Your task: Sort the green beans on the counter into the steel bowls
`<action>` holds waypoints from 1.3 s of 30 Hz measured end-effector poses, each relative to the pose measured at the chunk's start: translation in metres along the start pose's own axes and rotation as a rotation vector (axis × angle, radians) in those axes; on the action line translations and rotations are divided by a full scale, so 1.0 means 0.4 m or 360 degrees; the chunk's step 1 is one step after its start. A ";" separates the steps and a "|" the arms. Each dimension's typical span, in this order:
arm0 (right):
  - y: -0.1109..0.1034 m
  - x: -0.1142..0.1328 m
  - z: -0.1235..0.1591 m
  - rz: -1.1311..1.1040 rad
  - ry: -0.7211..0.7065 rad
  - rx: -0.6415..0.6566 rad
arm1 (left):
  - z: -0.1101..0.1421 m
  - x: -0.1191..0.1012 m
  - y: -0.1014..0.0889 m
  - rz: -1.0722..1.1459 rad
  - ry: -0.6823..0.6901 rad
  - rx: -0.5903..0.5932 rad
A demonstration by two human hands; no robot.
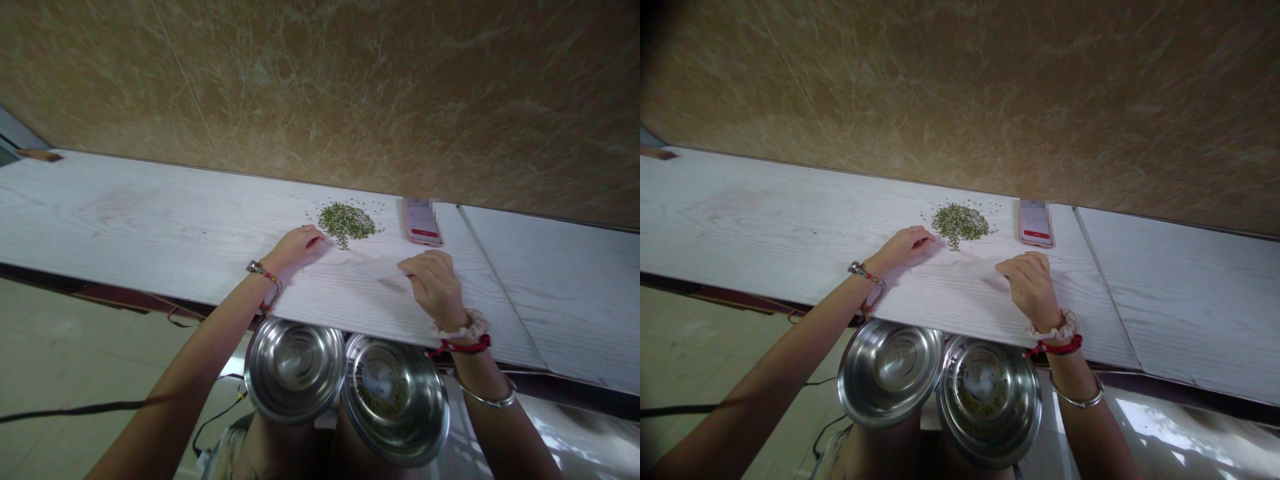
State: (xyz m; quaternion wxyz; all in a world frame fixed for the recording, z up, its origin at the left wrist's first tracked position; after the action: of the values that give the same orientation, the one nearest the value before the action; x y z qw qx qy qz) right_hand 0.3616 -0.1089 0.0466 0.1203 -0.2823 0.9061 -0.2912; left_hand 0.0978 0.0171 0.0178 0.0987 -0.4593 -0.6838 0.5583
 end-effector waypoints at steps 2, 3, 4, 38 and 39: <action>-0.002 -0.004 0.000 -0.0020 0.0017 -0.0005 | 0.000 -0.001 0.000 0.0001 -0.0003 0.0004; -0.002 -0.005 0.000 -0.0032 0.0026 0.0001 | 0.000 -0.001 0.000 0.0003 -0.0003 0.0006; -0.001 -0.005 -0.002 -0.0046 0.0029 0.0013 | 0.000 -0.001 0.000 0.0005 -0.0002 0.0010; -0.228 0.135 0.012 -0.0140 0.0005 0.0587 | -0.001 -0.007 0.000 0.0079 0.0048 0.0048; -0.234 0.142 0.012 -0.0160 0.0015 0.0603 | -0.001 -0.007 0.000 0.0075 0.0049 0.0048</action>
State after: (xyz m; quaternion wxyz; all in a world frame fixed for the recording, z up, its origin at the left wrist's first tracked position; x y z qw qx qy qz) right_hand 0.3587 -0.2070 0.0955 0.1523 -0.2981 0.8204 -0.4636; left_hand 0.0995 0.0152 0.0191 0.1029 -0.4824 -0.6626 0.5636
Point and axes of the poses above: each hand's wrist, its own z-axis away from the middle knuckle, its own y-axis out of the palm, x = y × z, the point moved 1 cm from there along -z, towards the middle knuckle, and after that the axes turned 3 degrees about z, right-handed, at the moved point
